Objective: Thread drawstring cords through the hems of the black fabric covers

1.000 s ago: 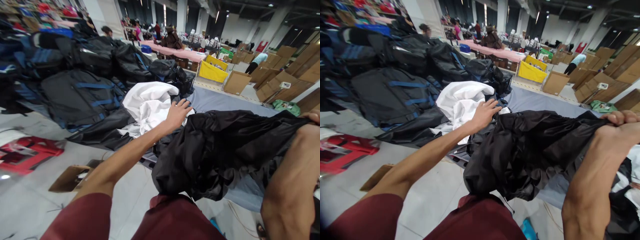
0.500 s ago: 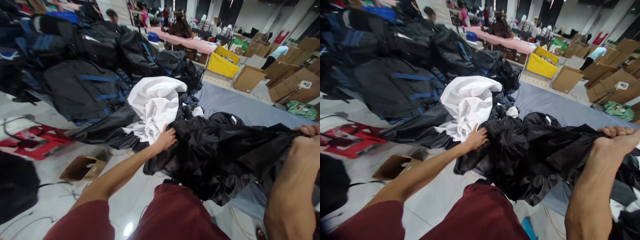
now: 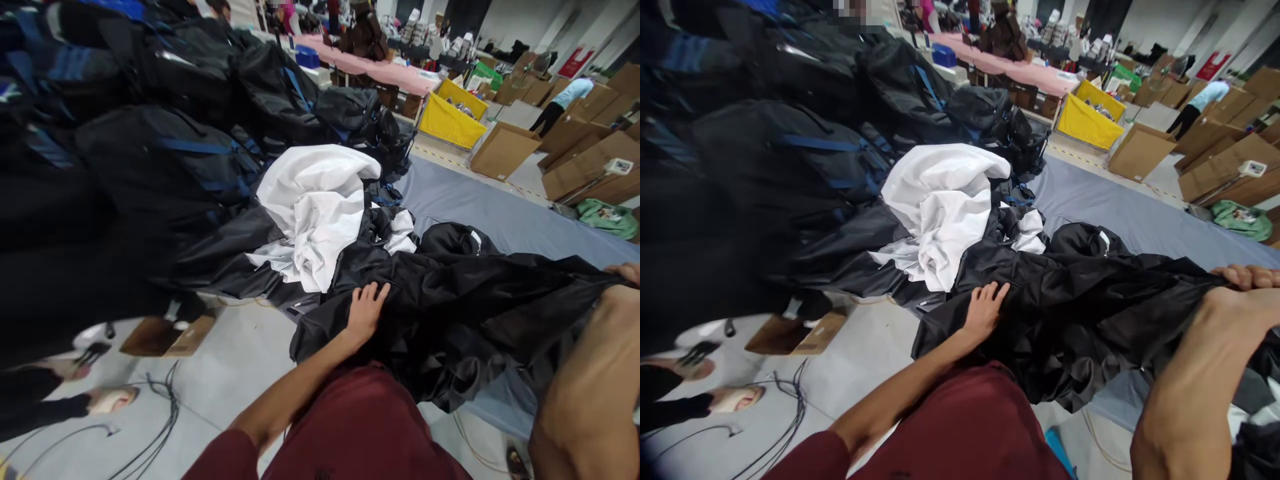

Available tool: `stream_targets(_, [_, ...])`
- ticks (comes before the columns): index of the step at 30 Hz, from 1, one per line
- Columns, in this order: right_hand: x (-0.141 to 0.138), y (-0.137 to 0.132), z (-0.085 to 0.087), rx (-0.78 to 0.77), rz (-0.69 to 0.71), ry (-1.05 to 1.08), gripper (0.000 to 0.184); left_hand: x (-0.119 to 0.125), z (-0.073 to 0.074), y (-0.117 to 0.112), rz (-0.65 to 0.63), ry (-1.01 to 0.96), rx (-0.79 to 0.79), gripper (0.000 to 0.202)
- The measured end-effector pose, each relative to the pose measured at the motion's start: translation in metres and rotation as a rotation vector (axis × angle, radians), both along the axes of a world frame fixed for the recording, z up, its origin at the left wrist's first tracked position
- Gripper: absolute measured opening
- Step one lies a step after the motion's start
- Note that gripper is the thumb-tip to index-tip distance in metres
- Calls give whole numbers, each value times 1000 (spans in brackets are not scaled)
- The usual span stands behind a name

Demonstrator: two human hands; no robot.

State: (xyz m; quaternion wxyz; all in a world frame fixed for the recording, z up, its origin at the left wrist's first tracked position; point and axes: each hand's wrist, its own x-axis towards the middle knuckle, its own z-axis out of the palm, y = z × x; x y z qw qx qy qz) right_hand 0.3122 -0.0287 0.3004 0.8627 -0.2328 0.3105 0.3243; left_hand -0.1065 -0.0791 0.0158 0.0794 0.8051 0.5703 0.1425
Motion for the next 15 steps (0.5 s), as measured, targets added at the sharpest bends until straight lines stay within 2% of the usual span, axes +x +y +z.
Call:
stream_targets(2, [-7, 2, 0, 308, 33, -268, 70, -23, -15, 17, 60, 109, -50, 80])
stream_targets(4, [-11, 5, -2, 411, 91, -412, 68, -34, -23, 26, 68, 125, -2, 80])
stream_targets(6, [-14, 8, -6, 404, 101, -432, 66, -25, -27, 22, -30, 55, 81, 71])
stream_targets(8, [-16, 11, -9, 383, 111, -467, 65, 0, -32, 15, -145, -52, 118, 60])
stream_targets(9, [-18, 13, -11, 365, 116, -492, 64, 13, -36, 13, -154, -96, 112, 59])
stream_targets(12, [-27, 15, -15, 290, 182, -597, 65, 40, -51, 30, -16, -113, 18, 83])
stream_targets(15, [-37, 15, -20, 157, 225, -715, 68, 40, -60, 67, 92, -44, -114, 94])
